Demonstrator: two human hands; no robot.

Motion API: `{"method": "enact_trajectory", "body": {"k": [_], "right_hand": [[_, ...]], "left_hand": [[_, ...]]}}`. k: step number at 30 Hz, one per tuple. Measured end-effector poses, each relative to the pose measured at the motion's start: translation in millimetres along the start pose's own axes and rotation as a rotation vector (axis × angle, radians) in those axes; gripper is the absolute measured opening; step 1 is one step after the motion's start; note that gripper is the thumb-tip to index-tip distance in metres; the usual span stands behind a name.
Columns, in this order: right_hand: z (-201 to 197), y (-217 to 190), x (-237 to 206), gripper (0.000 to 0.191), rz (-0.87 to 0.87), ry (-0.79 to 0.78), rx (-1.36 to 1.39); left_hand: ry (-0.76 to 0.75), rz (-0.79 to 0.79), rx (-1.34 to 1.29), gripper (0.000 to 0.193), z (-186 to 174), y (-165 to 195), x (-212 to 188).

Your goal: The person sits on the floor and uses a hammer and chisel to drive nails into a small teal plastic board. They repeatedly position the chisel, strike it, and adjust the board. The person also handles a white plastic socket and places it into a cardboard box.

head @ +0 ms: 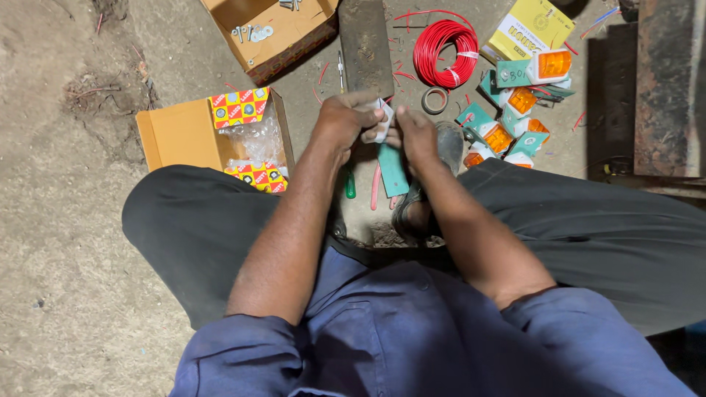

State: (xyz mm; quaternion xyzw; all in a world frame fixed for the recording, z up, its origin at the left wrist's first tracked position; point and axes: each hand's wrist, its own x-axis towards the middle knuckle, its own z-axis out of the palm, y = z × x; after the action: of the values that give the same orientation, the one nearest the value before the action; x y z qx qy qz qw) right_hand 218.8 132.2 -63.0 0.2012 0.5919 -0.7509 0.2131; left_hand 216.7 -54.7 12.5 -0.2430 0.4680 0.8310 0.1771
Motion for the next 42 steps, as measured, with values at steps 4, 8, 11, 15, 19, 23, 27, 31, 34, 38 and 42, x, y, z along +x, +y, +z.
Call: {"method": "enact_trajectory", "body": {"k": [4, 8, 11, 15, 19, 23, 27, 31, 34, 38, 42], "right_hand": [[-14, 18, -4, 0.045, -0.313, 0.139, -1.116], [-11, 40, -9, 0.066, -0.398, 0.126, -1.302], [-8, 42, -7, 0.052, -0.29, 0.157, -1.308], [-7, 19, -5, 0.035, -0.254, 0.005, -0.96], [2, -16, -12, 0.03, -0.194, -0.152, -0.729], [21, -44, -28, 0.035, -0.246, -0.262, -0.618], [34, -58, -41, 0.036, -0.154, -0.29, -0.403], [38, -61, -44, 0.034, -0.182, -0.291, -0.344], [38, -60, -43, 0.032, -0.21, -0.288, -0.323], [38, -58, -43, 0.028, -0.248, -0.261, -0.316], [41, -60, -45, 0.028, -0.308, -0.265, -0.297]], "left_hand": [[0.157, -0.151, 0.333, 0.009, -7, -6, 1], [0.179, -0.248, 0.524, 0.008, -14, -22, 3], [0.231, -0.131, 0.872, 0.009, -24, -34, 4], [0.291, 0.018, 0.911, 0.013, -32, -43, 0], [0.33, 0.089, 0.848, 0.013, -22, -43, -6], [0.361, 0.347, 0.949, 0.017, -8, -36, -17], [0.452, 0.4, 1.042, 0.015, 2, -27, -30], [0.491, 0.489, 1.062, 0.014, 8, -18, -41], [0.48, 0.524, 1.008, 0.015, 12, -14, -46], [0.524, 0.521, 0.984, 0.012, 18, -12, -50], [0.587, 0.656, 0.952, 0.014, 20, -9, -51]]}}
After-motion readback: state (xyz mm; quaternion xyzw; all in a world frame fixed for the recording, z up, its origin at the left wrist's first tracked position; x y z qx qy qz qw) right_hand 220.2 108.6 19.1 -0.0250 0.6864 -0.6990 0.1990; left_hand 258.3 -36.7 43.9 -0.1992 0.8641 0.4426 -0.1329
